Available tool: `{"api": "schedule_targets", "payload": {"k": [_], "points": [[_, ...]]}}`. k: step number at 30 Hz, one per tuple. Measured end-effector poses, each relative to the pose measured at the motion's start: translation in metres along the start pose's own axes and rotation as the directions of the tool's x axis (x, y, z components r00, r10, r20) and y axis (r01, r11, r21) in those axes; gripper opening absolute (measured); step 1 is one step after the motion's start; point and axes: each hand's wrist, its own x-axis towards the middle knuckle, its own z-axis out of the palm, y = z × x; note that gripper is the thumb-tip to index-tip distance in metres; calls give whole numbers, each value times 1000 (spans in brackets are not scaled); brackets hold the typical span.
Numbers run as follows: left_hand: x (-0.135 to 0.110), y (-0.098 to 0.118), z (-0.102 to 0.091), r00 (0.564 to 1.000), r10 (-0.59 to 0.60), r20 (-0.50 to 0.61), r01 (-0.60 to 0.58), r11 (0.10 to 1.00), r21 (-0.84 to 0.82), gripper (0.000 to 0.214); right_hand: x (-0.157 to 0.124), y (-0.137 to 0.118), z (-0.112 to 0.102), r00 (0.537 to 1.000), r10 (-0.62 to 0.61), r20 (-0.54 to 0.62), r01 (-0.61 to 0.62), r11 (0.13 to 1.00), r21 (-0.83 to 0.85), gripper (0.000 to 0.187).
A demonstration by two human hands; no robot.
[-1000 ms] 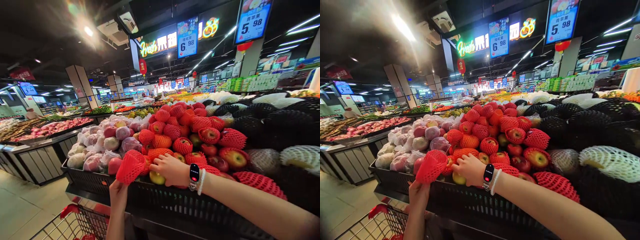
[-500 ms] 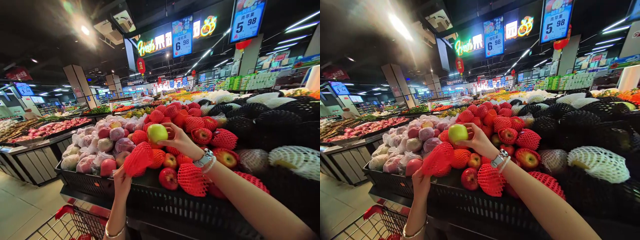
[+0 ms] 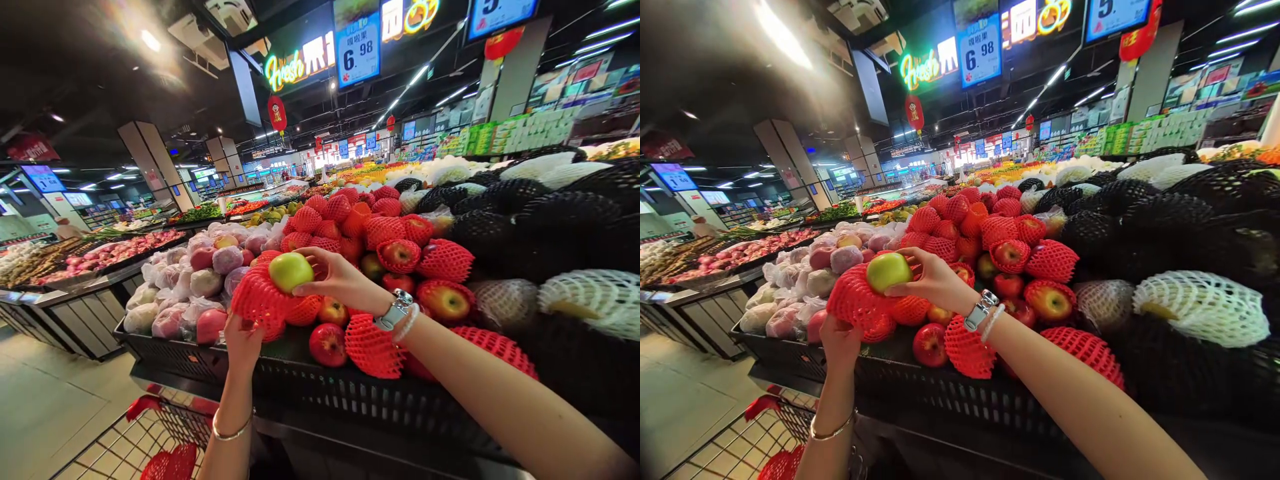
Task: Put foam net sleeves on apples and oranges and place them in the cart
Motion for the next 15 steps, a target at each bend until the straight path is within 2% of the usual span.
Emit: {"api": "schedule_targets", "payload": {"k": [6,11,15], "points": [[-3,5,9,996,82,36,-80,995,-58,24,0,-6,-10,992,101,79,-107,992,67,63],[-7,1,18,997,77,-9,-77,974,-211,55,1,-3,-11,982,169,82,-183,960,214,52],[-4,2,17,992,63,106,-41,980,-196,48,4,2,-10,988,136,68,-145,978,148,58]]}}
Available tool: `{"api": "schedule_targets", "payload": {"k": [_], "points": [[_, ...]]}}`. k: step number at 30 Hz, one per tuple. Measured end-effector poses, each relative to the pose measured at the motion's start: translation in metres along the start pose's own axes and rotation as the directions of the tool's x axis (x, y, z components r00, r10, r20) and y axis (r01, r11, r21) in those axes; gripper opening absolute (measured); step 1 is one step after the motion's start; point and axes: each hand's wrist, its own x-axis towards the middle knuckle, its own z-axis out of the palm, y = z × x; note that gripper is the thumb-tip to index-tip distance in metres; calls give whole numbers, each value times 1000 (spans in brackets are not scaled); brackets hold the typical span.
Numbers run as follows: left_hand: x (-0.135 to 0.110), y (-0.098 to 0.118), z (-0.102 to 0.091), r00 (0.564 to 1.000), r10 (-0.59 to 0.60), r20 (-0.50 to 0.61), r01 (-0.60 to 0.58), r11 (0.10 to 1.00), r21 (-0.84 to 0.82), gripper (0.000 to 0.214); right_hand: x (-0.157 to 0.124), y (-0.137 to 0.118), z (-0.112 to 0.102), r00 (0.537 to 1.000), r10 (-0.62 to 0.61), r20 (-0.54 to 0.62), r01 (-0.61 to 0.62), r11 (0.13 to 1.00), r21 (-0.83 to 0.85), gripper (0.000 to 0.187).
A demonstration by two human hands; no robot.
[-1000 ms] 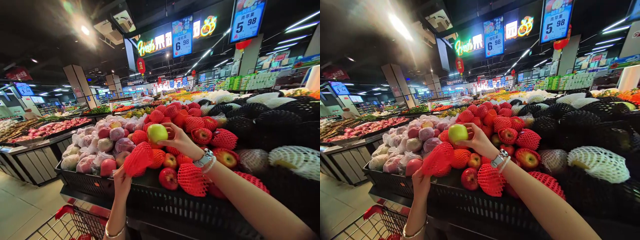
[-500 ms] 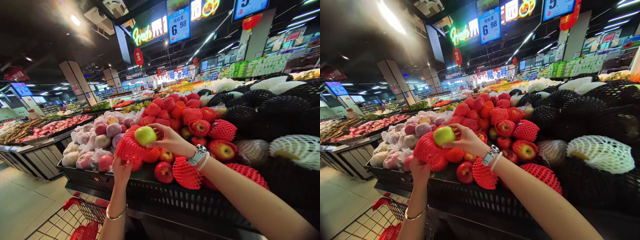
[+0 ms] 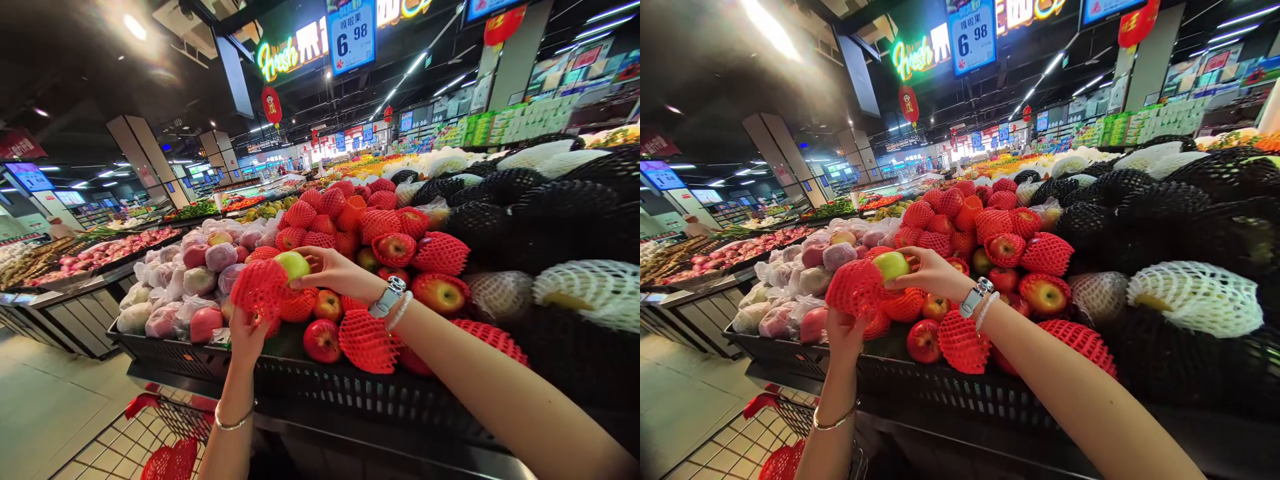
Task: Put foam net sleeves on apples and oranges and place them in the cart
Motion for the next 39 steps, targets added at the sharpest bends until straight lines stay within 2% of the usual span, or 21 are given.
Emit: {"api": "schedule_targets", "payload": {"k": [6,8,10,13,15,19,23,25,27,29,32,34,36,39], "points": [[14,10,-8,974,-95,205,89,995,36,54,-1,-3,-5,985,-136,109,143,988,-62,67],[16,10,-9,967,-93,236,75,994,85,49,-3,-6,-5,972,-167,168,189,974,-128,67],[14,7,-10,980,-35,196,7,990,140,48,-5,-8,-5,961,-173,214,217,955,-202,66],[8,3,-11,992,110,60,-121,969,215,51,-7,-8,-4,957,-175,230,236,933,-272,67],[3,1,-11,985,172,21,-172,954,246,46,-7,-6,-2,965,-173,196,227,925,-304,67],[-2,-1,-6,980,187,65,-196,960,199,41,-6,0,5,982,-171,75,187,906,-381,61],[-2,0,2,990,132,49,-137,984,115,48,-3,7,10,987,-157,-34,145,963,-227,53],[0,2,6,984,163,71,-171,976,137,41,-2,10,9,987,-132,-96,114,979,-170,51],[1,6,9,962,242,129,-264,943,202,30,0,12,7,981,-103,-162,69,977,-201,53],[2,10,9,925,321,204,-369,886,281,27,1,14,6,975,-68,-211,15,969,-246,53],[4,16,8,875,420,241,-484,779,398,24,1,15,4,963,-21,-269,-58,958,-282,51],[6,22,7,863,448,235,-505,740,445,17,1,15,4,952,-12,-307,-91,944,-317,53],[10,28,4,869,429,249,-495,739,456,11,1,15,4,949,-21,-314,-93,935,-342,55],[17,33,1,873,421,247,-488,734,473,18,1,16,4,959,-52,-278,-48,938,-343,51]]}}
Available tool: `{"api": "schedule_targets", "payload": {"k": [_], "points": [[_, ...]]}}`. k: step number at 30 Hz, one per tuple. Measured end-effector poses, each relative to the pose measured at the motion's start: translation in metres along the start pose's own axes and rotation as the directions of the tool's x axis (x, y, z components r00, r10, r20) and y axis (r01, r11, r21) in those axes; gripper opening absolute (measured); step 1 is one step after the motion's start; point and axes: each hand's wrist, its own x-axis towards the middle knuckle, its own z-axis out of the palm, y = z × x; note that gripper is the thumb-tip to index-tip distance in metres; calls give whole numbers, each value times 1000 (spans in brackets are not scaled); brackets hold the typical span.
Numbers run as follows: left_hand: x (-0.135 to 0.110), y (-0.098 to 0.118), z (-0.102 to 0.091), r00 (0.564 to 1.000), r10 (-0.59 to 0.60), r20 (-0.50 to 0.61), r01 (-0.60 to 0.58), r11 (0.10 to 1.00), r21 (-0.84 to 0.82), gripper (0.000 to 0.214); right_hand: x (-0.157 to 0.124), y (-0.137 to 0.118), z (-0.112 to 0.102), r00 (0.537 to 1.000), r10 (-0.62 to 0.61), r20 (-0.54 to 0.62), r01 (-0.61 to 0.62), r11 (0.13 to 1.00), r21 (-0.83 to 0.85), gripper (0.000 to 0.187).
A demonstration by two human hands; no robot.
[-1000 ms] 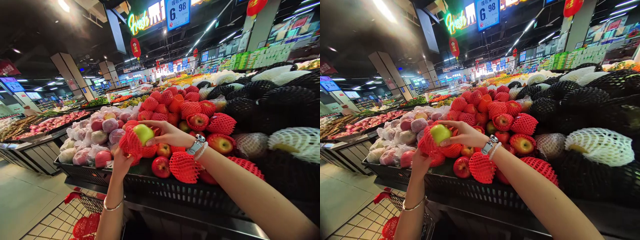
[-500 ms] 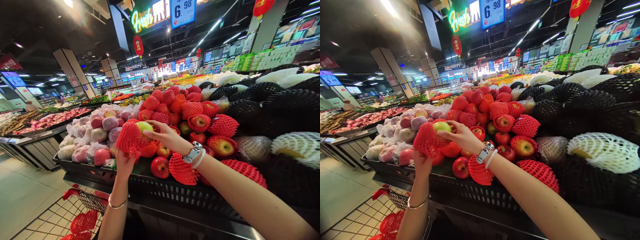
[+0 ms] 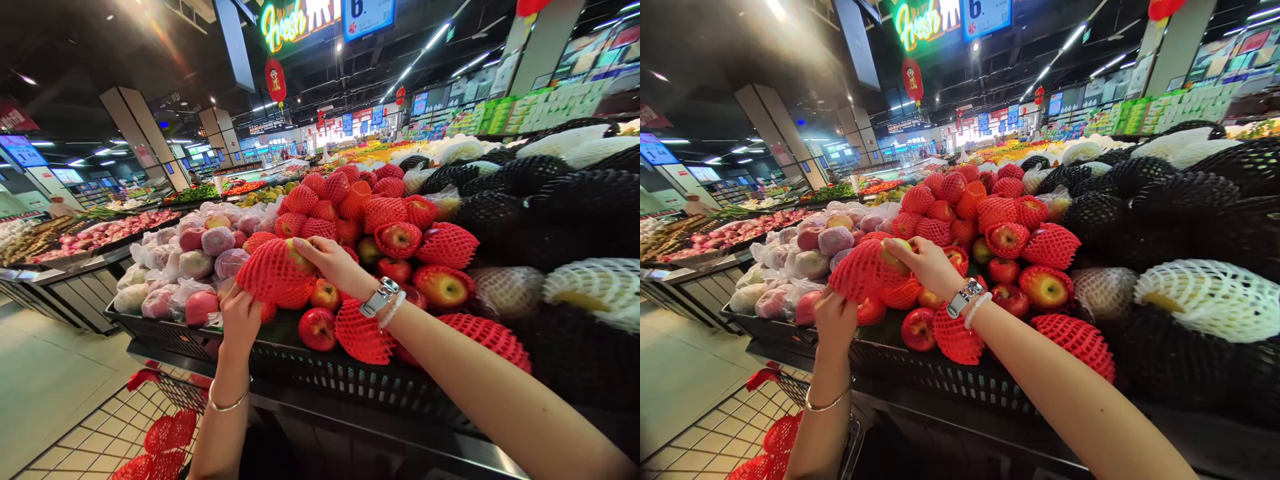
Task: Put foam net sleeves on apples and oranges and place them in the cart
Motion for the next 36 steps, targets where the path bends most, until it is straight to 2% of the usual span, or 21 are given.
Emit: {"api": "schedule_targets", "payload": {"k": [4,9,13,16,20,23,26,29,31,33,36], "points": [[2,-2,5,999,-46,-3,46,999,26,14,-1,-2,2,999,-18,29,17,999,40,44],[-3,5,20,974,-216,72,219,975,-32,38,-3,-3,3,999,-10,54,7,999,44,45],[-5,11,23,962,-249,110,260,961,-96,52,-2,1,3,990,-43,131,44,999,-7,43],[-3,9,20,966,-240,98,249,964,-98,57,-2,3,4,972,-121,203,103,990,94,46],[1,6,15,964,-252,79,262,952,-157,59,-3,0,5,961,-194,198,145,960,238,48],[4,5,12,930,-367,25,360,896,-258,71,-6,-4,7,923,-307,234,254,940,228,45],[5,2,12,879,-475,-40,433,831,-350,79,-10,-6,11,904,-373,211,367,928,68,48],[4,0,14,838,-544,-52,482,781,-396,77,-11,-7,12,912,-386,138,403,906,-132,30],[3,2,14,820,-571,-40,505,755,-418,71,-10,-9,10,896,-417,150,440,880,-179,17],[4,5,14,820,-571,-45,502,754,-424,65,-8,-11,7,879,-442,177,469,869,-158,10],[5,9,16,831,-549,-84,472,778,-414,60,-7,-14,4,890,-435,134,439,898,0,8]]}}
